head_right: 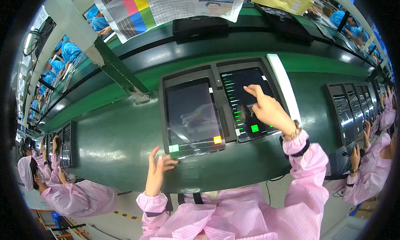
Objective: Testing multiple tablet functions including the camera, screen, and sensors on a factory assembly line.
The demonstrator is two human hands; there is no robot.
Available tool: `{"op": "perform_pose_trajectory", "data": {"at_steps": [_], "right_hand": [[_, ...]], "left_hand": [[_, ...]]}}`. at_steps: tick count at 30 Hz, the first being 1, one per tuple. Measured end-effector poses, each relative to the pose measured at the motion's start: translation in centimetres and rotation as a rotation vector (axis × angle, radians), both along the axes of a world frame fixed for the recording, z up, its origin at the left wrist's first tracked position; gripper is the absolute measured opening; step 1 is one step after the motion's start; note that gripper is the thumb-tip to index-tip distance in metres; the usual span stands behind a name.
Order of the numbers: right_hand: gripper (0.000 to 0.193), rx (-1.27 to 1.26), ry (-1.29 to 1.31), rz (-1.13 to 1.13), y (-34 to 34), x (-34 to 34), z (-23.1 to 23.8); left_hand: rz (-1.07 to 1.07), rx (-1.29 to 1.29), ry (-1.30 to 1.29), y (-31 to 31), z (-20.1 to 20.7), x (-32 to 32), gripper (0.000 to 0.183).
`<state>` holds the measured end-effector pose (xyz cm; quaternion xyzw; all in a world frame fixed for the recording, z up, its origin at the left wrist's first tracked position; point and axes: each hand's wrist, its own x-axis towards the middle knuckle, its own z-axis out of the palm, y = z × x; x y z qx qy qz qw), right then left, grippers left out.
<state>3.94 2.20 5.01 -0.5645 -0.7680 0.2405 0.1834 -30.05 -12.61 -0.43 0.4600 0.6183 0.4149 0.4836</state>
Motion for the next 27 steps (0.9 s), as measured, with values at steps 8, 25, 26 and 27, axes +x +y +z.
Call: {"op": "perform_pose_trajectory", "data": {"at_steps": [8,25,26,27], "right_hand": [[0.049,-0.134,0.458,-0.108,-6.7,2.7,-0.5],[0.036,-0.239,0.746,-0.1,-8.6,2.1,-2.1],[0.035,-0.247,0.766,-0.104,-8.4,1.8,-2.0],[0.033,-0.237,0.789,-0.102,-8.1,1.5,-1.8]], "left_hand": [[0.11,-0.051,-0.387,1.6,1.6,1.2,0.043],[0.279,-0.048,-0.572,6.7,0.4,3.7,0.018],[0.303,-0.073,-0.508,6.4,0.4,3.6,0.017],[0.289,-0.154,-0.711,5.2,0.6,3.4,0.017]]}}
